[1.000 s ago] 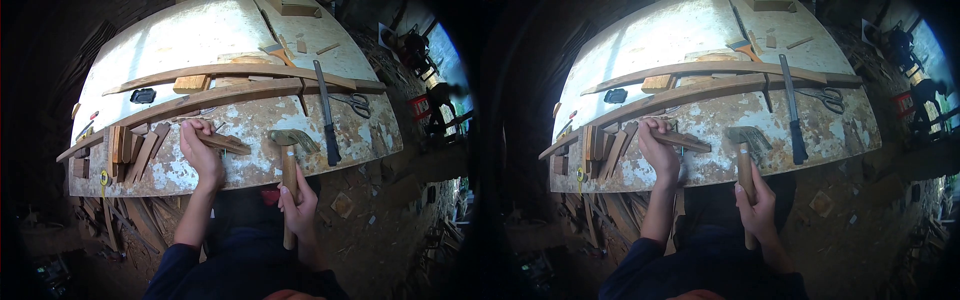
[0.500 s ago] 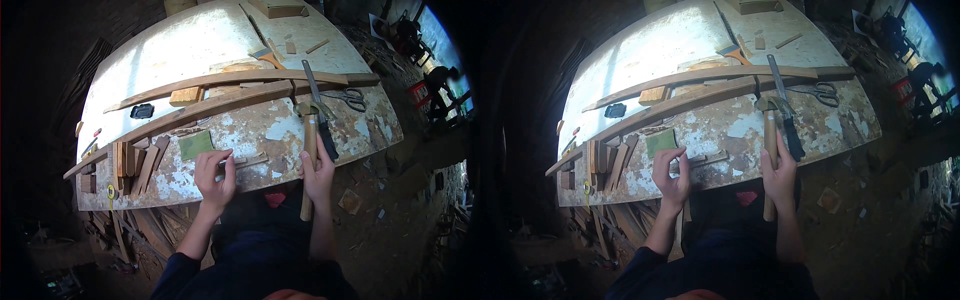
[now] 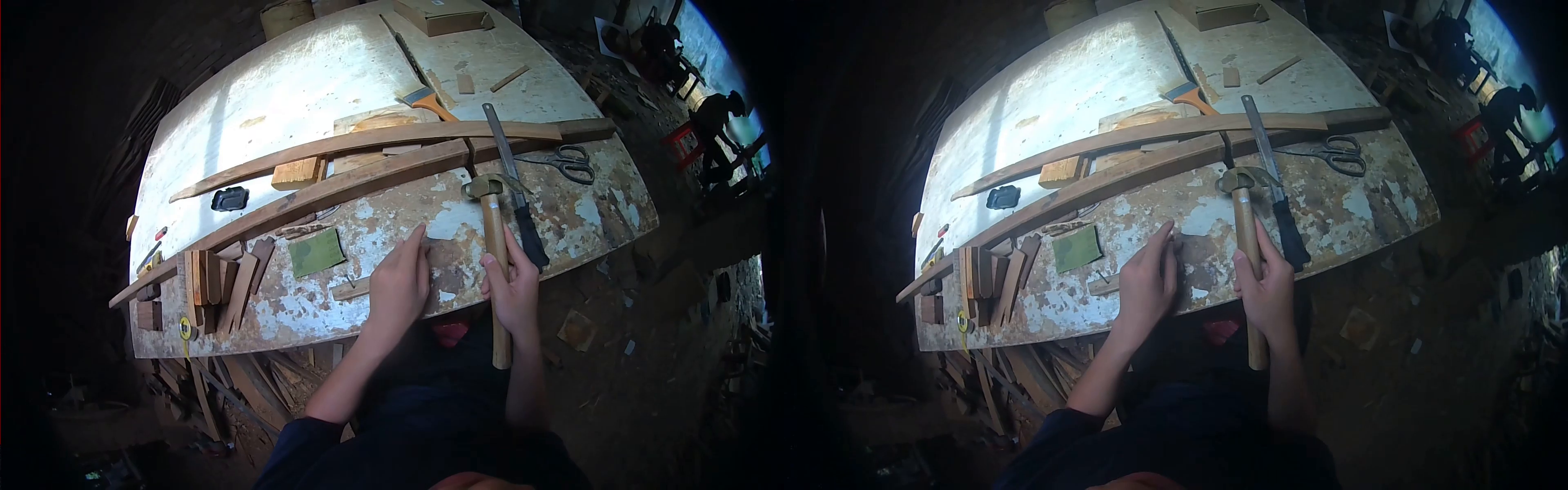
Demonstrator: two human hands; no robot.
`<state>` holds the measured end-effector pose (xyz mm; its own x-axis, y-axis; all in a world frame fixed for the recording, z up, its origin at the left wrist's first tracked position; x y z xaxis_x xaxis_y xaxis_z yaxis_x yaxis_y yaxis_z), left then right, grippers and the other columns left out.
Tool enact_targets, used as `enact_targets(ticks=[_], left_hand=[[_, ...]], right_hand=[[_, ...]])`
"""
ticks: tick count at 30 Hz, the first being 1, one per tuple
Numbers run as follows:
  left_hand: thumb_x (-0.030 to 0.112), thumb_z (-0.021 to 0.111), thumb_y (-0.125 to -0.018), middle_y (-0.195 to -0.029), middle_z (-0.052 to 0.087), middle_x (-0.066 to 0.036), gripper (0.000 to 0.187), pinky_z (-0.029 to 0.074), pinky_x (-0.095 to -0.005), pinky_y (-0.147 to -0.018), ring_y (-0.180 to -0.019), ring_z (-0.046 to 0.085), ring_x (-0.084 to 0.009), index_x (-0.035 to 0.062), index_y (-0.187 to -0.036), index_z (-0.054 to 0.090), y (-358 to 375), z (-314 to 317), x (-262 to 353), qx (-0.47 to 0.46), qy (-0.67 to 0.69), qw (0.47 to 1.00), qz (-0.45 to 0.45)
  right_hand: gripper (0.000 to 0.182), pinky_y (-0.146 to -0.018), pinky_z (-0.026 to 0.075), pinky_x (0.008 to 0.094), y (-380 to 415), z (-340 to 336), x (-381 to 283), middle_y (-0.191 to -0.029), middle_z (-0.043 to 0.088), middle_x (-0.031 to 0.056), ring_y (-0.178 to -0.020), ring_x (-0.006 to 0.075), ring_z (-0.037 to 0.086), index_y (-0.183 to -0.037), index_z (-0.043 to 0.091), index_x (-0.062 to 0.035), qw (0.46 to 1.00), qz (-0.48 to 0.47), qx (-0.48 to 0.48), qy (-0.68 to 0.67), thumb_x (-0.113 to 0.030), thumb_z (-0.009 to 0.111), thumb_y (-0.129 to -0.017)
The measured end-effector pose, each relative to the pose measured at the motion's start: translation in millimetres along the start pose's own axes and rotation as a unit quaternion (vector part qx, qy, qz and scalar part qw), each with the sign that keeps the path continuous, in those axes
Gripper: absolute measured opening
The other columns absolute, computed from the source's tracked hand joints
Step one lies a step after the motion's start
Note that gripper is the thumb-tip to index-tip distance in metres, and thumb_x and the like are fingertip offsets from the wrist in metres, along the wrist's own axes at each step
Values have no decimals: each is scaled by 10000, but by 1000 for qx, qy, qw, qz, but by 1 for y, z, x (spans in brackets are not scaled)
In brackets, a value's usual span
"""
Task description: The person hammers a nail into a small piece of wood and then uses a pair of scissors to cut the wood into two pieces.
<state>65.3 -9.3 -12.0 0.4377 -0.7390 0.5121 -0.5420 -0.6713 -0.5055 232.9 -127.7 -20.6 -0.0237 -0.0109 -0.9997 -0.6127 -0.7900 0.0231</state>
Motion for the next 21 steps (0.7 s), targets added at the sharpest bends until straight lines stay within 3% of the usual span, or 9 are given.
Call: enact_targets(ticks=[10, 19, 21], left_hand=[[39, 726, -1015, -929, 780, -204, 354, 617, -471, -717, -800, 771, -381, 6, -1366, 696, -2, -4, 1, -6, 18, 1000, -10], [-15, 756, -941, -980, 751, -197, 440, 617, -453, -786, -877, 760, -373, 1, -1375, 686, -3, -15, 7, 22, 109, 994, -22], [-13, 772, -922, -1001, 760, -182, 454, 620, -412, -798, -888, 772, -329, 8, -1368, 694, -5, -20, 6, 7, 85, 996, -17]], right_hand=[[632, -584, 523, 240, 0, -1, -1, -873, 653, 8, -652, 50, 595, -1687, 430, 5, 1000, 6, -5, 1, -92, 649, -1102], [632, -583, 524, 236, 0, -1, 1, -884, 652, 8, -651, 51, 599, -1688, 427, 7, 1000, 2, -8, -6, -86, 647, -1102], [632, -582, 524, 236, 0, -2, 1, -882, 649, 7, -651, 51, 598, -1689, 428, 3, 1000, 3, -6, -1, -84, 645, -1101]])
Point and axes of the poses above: each hand's wrist, its own y-axis away from the middle knuckle, its own z-axis out of the palm, x = y × z, the point moved 3 cm from there along -y, towards the middle knuckle
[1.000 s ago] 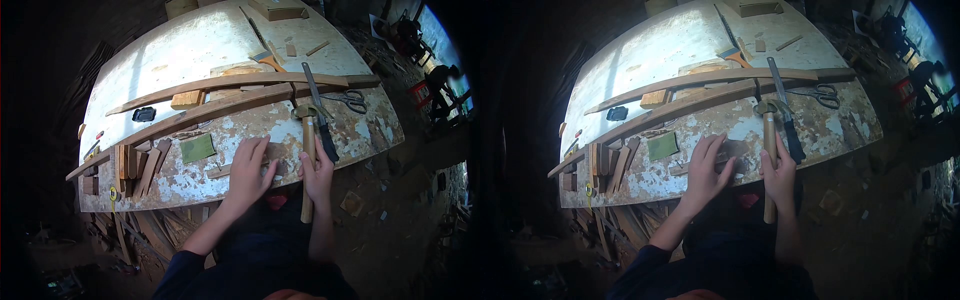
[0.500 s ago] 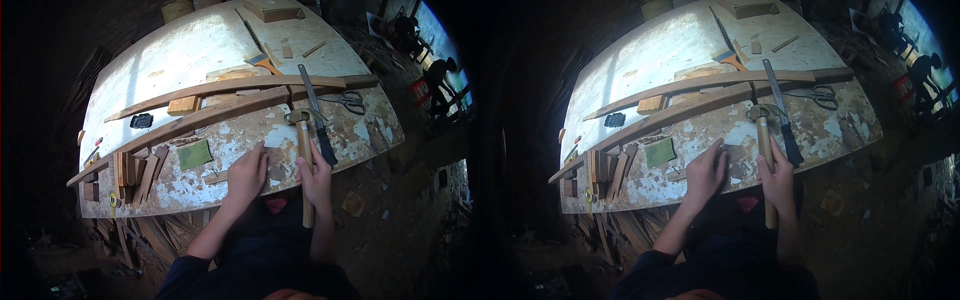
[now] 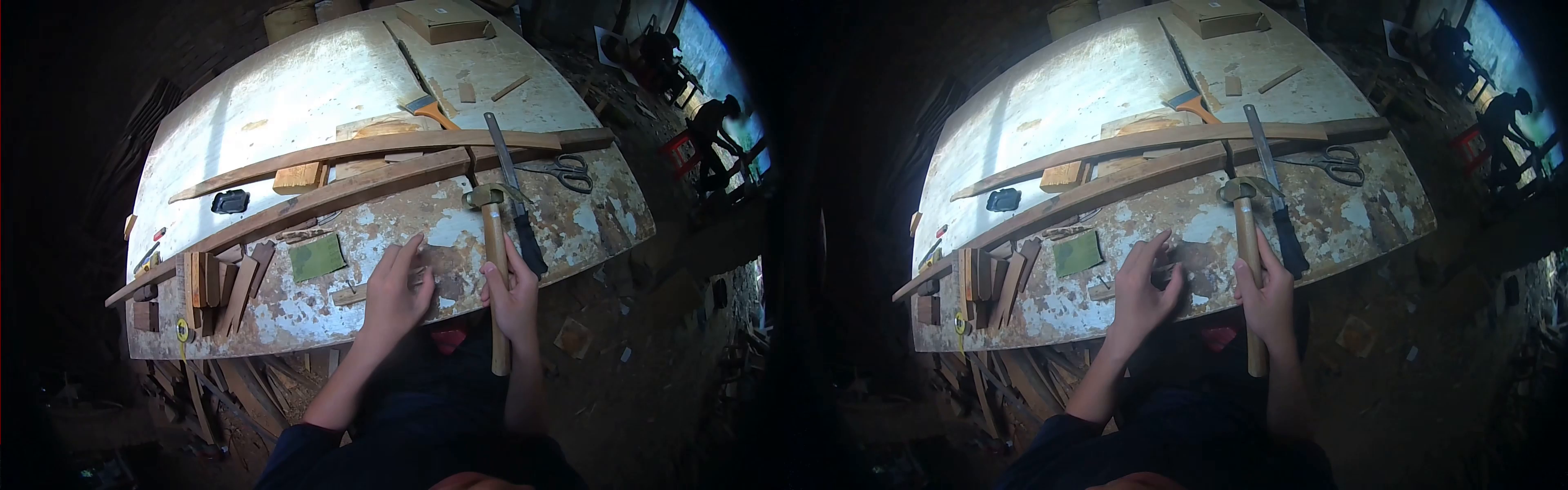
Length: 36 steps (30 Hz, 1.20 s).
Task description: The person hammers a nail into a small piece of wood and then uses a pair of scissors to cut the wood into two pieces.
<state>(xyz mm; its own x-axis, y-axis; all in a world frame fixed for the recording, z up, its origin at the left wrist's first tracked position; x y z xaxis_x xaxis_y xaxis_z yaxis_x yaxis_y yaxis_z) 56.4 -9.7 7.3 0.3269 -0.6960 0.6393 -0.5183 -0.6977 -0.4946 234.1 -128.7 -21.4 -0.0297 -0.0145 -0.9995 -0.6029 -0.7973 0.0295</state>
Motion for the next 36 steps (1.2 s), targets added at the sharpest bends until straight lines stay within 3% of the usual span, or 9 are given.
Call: enact_targets(ticks=[10, 13, 16, 28, 31, 36], left_hand=[[-53, 768, -892, -1015, 726, -153, 363, 617, -387, -792, -904, 780, -293, 11, -1249, 744, 4, -2, -6, -25, 35, 999, -6], [-58, 760, -891, -1012, 727, -155, 333, 617, -384, -796, -917, 785, -296, 0, -1219, 751, 4, -2, -6, -28, 32, 999, -9], [-63, 751, -890, -1009, 725, -155, 327, 616, -381, -797, -915, 784, -300, -4, -1211, 752, 4, -3, -6, -20, 34, 999, -4], [-66, 753, -881, -996, 738, -155, 250, 608, -369, -792, -898, 778, -300, -3, -1121, 783, 4, -3, -3, 18, 61, 998, 2], [-58, 770, -887, -991, 744, -155, 225, 607, -370, -797, -905, 777, -305, -5, -1105, 784, 4, -4, -3, 18, 63, 998, -8], [-65, 773, -911, -1008, 750, -161, 210, 606, -380, -800, -914, 778, -318, -5, -1112, 779, 3, -3, -3, 29, 60, 998, -7]], right_hand=[[631, -585, 525, 235, 3, 1, -2, -871, 641, 2, -656, 49, 592, -1690, 434, -9, 1000, -1, 10, 9, -79, 643, -1099], [641, -560, 521, 238, 2, 0, 2, -952, 696, 42, -648, 62, 612, -1689, 403, 32, 1000, -11, -1, 3, -69, 647, -1105], [637, -569, 511, 230, 3, 2, 1, -876, 649, 3, -648, 47, 590, -1694, 426, -9, 1000, -2, 10, 5, -77, 645, -1100], [628, -571, 518, 232, 4, 2, 2, -870, 652, -1, -646, 46, 594, -1688, 439, -13, 1000, -11, 21, 12, -73, 642, -1097], [639, -556, 516, 233, 2, 1, 3, -958, 691, 43, -646, 61, 606, -1687, 404, 35, 1000, -12, 6, 13, -49, 644, -1101], [633, -571, 516, 234, 3, 2, 1, -863, 650, -1, -643, 47, 591, -1692, 434, -15, 1000, 3, 14, 13, -71, 642, -1096]])
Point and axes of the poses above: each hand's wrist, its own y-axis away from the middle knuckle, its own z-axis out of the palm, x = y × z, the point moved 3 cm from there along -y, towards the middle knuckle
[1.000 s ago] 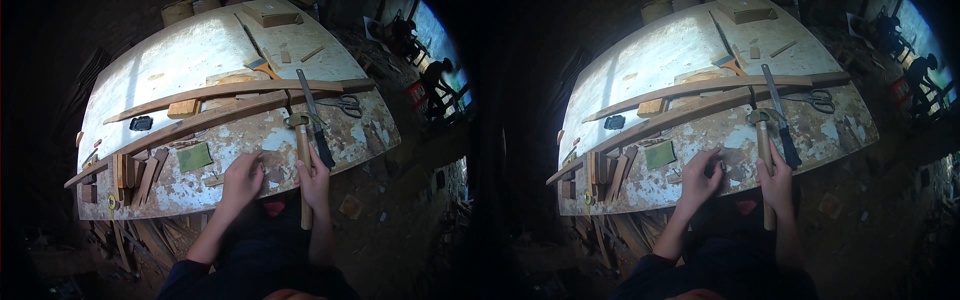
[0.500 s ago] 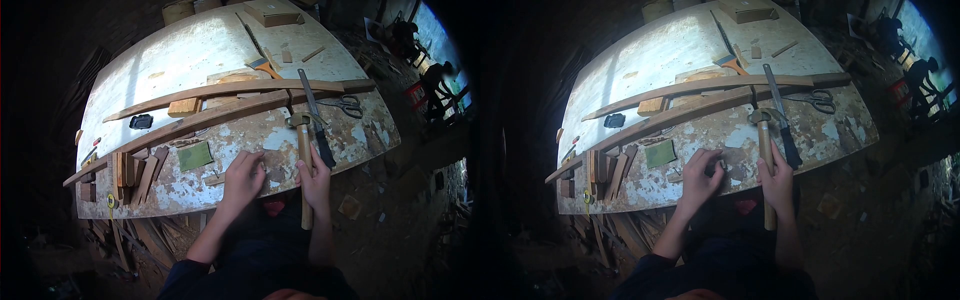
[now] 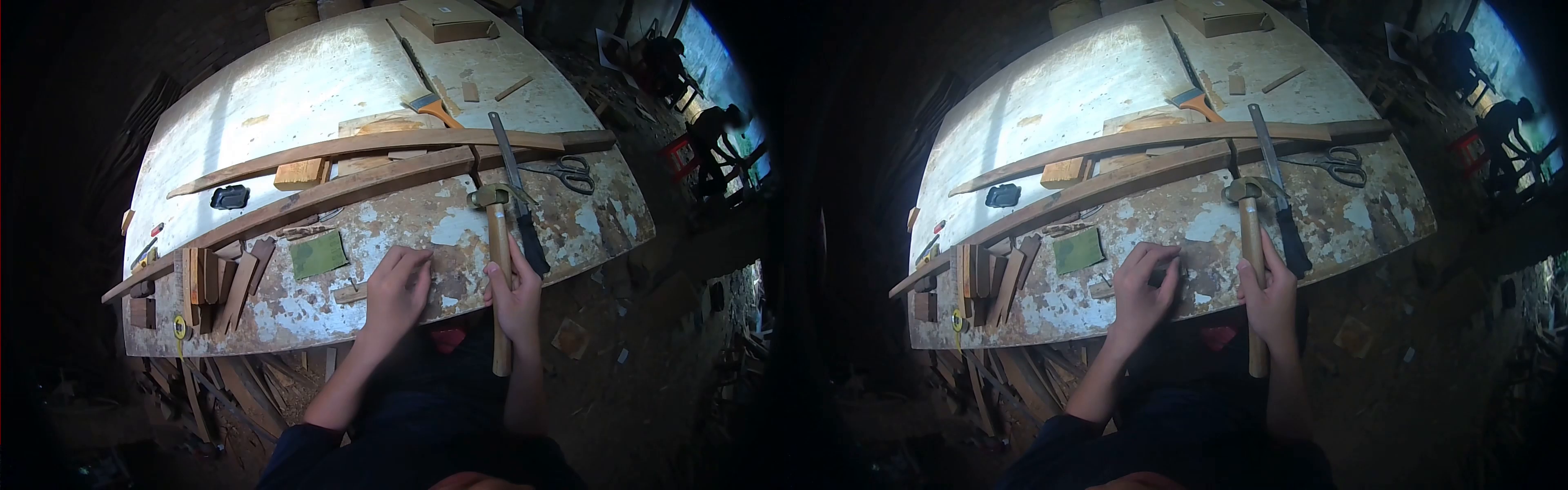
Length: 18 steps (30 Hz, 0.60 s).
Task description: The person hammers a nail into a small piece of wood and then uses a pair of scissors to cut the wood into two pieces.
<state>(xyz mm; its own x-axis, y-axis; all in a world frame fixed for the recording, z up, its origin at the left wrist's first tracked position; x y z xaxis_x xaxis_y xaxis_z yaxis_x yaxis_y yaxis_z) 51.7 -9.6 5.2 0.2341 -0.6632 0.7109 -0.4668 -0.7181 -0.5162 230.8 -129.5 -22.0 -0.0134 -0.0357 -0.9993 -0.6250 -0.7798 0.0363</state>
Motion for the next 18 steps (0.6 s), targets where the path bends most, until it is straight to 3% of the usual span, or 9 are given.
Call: enact_targets(ticks=[10, 13, 18], left_hand=[[-68, 747, -946, -1012, 754, -180, 197, 602, -411, -820, -944, 769, -367, -13, -1133, 777, -7, 4, -2, -18, -17, 999, -23], [-63, 740, -954, -1003, 754, -179, 184, 600, -413, -820, -933, 767, -369, -14, -1127, 779, -7, 3, -1, -33, -27, 998, -35], [-45, 748, -961, -994, 751, -183, 156, 593, -421, -814, -921, 763, -377, -15, -1111, 777, -9, 4, 0, -27, -34, 998, -40]], right_hand=[[636, -575, 513, 235, 1, 0, -1, -862, 646, 0, -646, 48, 588, -1695, 430, -19, 1000, -1, -5, -6, -79, 641, -1098], [645, -563, 515, 232, 0, -1, -1, -966, 698, 46, -651, 57, 609, -1685, 402, 44, 1000, -4, -11, -8, -49, 649, -1096], [647, -565, 518, 235, 0, -1, 0, -949, 696, 41, -650, 58, 608, -1686, 402, 41, 1000, -2, -8, -7, -55, 650, -1096]])
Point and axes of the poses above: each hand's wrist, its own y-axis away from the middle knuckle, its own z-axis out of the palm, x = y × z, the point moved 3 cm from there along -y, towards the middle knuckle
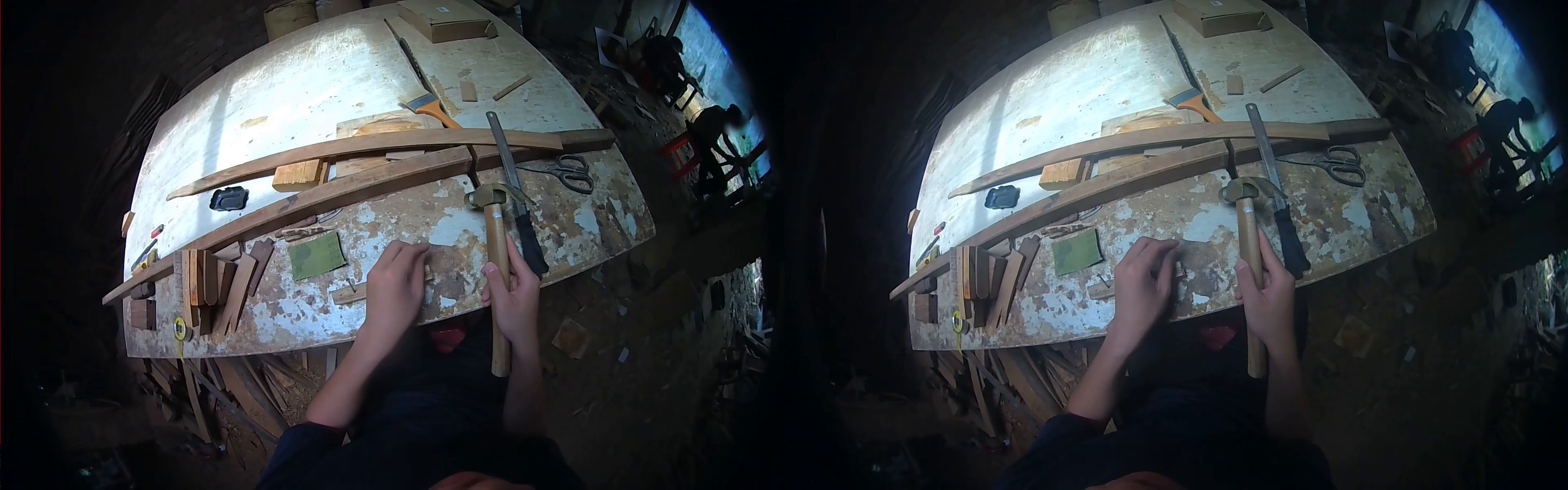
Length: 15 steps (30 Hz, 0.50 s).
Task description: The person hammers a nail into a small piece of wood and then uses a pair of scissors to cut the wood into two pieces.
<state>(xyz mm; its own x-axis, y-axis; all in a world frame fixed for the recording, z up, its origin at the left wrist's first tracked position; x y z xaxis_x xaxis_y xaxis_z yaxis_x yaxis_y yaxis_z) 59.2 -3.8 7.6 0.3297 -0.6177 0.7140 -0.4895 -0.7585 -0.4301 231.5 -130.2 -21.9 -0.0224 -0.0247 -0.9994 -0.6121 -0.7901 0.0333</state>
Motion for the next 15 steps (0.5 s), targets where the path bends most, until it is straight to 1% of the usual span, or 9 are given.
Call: enact_targets(ticks=[13, 15], left_hand=[[-48, 748, -968, -987, 769, -204, 163, 600, -435, -816, -920, 775, -391, -28, -1127, 777, -1, 0, -1, 15, -7, 1000, 8], [-43, 736, -978, -1040, 756, -216, 181, 610, -440, -833, -947, 767, -407, -44, -1156, 766, -1, 1, -3, 13, -3, 1000, 6]], right_hand=[[648, -563, 518, 238, -1, 0, 1, -947, 688, 41, -652, 60, 609, -1688, 399, 41, 1000, -1, 0, 6, -51, 651, -1098], [647, -563, 517, 238, -1, 0, 1, -947, 686, 41, -650, 60, 607, -1688, 400, 39, 1000, 0, 2, 7, -52, 651, -1098]])
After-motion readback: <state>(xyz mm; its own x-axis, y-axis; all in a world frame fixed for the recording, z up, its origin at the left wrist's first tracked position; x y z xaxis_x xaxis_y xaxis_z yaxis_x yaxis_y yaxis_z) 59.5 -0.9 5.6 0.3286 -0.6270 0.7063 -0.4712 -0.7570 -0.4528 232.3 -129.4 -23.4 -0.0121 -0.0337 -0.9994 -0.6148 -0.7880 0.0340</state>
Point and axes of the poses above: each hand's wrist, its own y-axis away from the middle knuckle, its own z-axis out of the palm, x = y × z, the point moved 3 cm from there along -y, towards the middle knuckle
